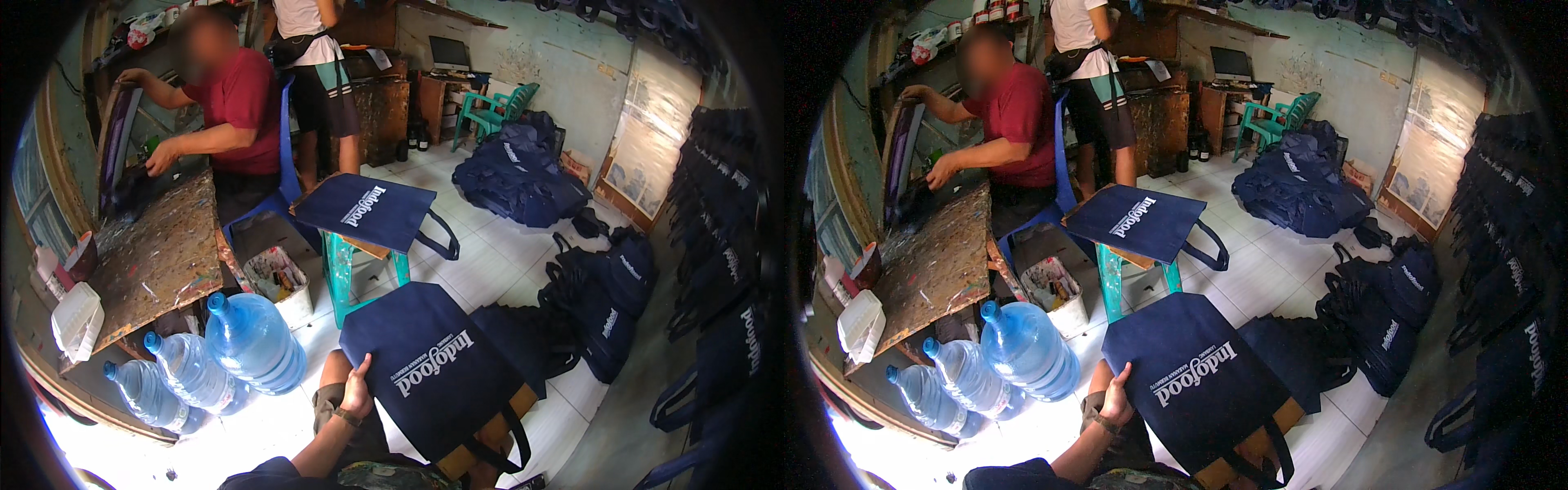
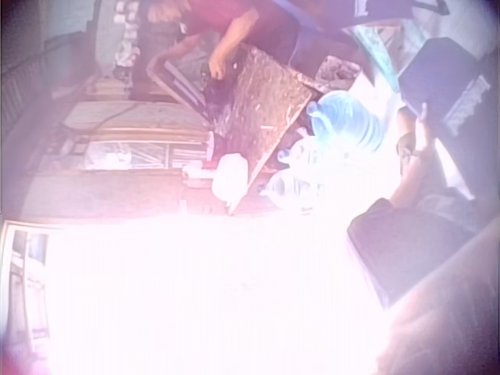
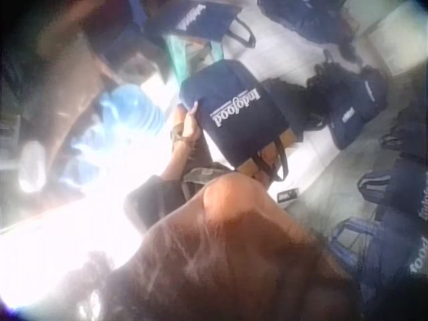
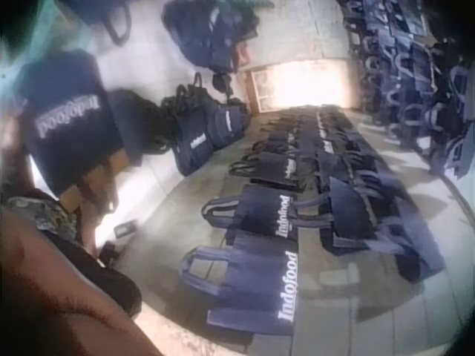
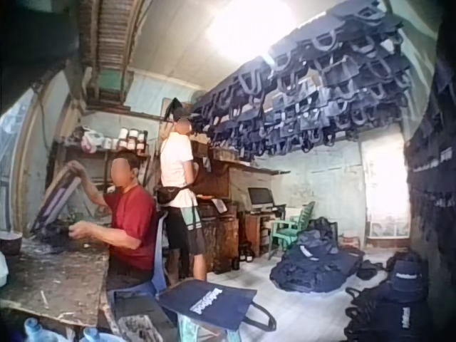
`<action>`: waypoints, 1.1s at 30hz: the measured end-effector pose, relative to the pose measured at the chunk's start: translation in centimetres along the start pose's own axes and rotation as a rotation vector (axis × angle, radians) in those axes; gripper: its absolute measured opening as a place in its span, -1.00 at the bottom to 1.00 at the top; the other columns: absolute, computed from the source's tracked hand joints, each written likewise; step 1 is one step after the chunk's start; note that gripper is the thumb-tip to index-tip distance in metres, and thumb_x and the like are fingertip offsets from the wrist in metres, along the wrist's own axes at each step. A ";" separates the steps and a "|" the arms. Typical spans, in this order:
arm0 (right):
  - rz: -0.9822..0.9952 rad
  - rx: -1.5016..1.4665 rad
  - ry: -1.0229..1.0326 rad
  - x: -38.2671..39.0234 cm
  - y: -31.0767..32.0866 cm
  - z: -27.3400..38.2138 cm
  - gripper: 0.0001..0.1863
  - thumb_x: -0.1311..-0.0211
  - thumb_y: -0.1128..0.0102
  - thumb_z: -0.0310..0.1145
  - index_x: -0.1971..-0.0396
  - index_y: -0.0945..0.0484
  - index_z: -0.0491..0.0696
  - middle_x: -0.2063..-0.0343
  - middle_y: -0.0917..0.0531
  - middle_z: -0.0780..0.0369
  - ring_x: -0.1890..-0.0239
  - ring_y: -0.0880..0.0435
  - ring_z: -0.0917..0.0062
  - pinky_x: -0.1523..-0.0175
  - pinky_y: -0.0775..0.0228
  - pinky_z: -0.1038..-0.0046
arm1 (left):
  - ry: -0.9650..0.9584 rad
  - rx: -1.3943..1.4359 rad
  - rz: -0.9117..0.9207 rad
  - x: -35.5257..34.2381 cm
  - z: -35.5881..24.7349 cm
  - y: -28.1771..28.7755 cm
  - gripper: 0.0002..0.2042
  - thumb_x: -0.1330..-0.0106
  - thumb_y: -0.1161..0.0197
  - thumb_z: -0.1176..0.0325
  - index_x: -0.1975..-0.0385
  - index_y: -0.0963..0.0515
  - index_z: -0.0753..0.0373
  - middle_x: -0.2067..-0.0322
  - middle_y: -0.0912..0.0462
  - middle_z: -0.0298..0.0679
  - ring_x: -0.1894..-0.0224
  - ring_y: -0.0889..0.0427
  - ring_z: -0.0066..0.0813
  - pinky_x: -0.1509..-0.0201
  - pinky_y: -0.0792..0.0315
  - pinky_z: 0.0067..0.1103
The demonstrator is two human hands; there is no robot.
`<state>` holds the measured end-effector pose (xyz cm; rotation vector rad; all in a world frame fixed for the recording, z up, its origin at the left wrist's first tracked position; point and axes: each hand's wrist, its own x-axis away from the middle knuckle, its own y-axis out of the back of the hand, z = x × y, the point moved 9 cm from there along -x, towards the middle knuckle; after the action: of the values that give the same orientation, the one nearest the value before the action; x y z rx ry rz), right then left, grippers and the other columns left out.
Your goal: The person inserts wooden boards into blue bags and passes them to another person for screen printing.
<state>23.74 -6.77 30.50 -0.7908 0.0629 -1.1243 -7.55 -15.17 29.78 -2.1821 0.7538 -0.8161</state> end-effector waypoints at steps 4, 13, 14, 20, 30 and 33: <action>-0.004 0.002 0.001 0.2 0.2 -0.1 -0.53 -0.21 -0.16 -0.29 -0.08 -0.40 -0.17 -0.02 -0.50 0.09 -0.06 -0.49 0.34 -0.14 -0.35 0.31 | 0.005 -0.009 -0.006 -0.1 0.0 0.2 -0.57 -0.35 -0.11 0.21 -0.10 -0.31 0.36 -0.05 -0.47 -0.15 -0.09 -0.46 -0.32 -0.20 -0.33 -0.42; -0.010 -0.001 -0.011 0.4 0.4 -0.2 -0.53 -0.20 -0.17 -0.28 -0.08 -0.41 -0.17 -0.02 -0.50 0.09 -0.06 -0.49 0.34 -0.13 -0.36 0.31 | 0.044 0.015 0.013 -1.0 0.7 1.7 -0.60 -0.34 -0.12 0.24 -0.06 -0.35 0.35 -0.01 -0.50 -0.18 -0.06 -0.48 -0.34 -0.18 -0.34 -0.43; -0.011 0.001 -0.011 0.4 0.4 -0.3 -0.53 -0.20 -0.17 -0.28 -0.08 -0.41 -0.17 -0.02 -0.50 0.09 -0.06 -0.49 0.34 -0.13 -0.36 0.31 | 0.055 0.009 0.010 -0.9 0.6 1.4 -0.60 -0.34 -0.13 0.24 -0.06 -0.35 0.35 -0.01 -0.51 -0.18 -0.06 -0.48 -0.35 -0.17 -0.35 -0.44; -0.025 0.003 -0.017 0.6 0.5 -0.3 -0.53 -0.20 -0.18 -0.28 -0.08 -0.41 -0.17 -0.02 -0.50 0.09 -0.06 -0.49 0.34 -0.13 -0.36 0.30 | -0.048 -0.108 -0.040 0.4 -1.8 -1.8 -0.57 -0.35 -0.13 0.19 -0.09 -0.32 0.35 -0.02 -0.49 -0.18 -0.06 -0.48 -0.37 -0.15 -0.38 -0.46; -0.025 -0.006 -0.012 1.0 0.8 -0.7 -0.52 -0.19 -0.19 -0.28 -0.07 -0.42 -0.17 -0.02 -0.50 0.08 -0.06 -0.49 0.34 -0.13 -0.36 0.30 | -0.084 -0.161 -0.037 -1.1 -2.5 -2.7 -0.48 -0.33 -0.16 0.16 -0.12 -0.25 0.42 -0.05 -0.45 -0.10 -0.07 -0.47 -0.35 -0.14 -0.39 -0.46; -0.025 -0.005 -0.007 1.2 1.0 -0.8 -0.52 -0.19 -0.19 -0.27 -0.07 -0.42 -0.17 -0.02 -0.50 0.08 -0.06 -0.49 0.34 -0.13 -0.36 0.30 | -0.085 -0.153 -0.013 -0.9 -2.7 -3.1 -0.48 -0.33 -0.17 0.17 -0.12 -0.25 0.43 -0.05 -0.45 -0.10 -0.07 -0.47 -0.35 -0.14 -0.39 -0.46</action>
<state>24.73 -8.01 29.71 -0.8021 0.0495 -1.1456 -9.20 -13.72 33.41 -2.3436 0.7822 -0.6872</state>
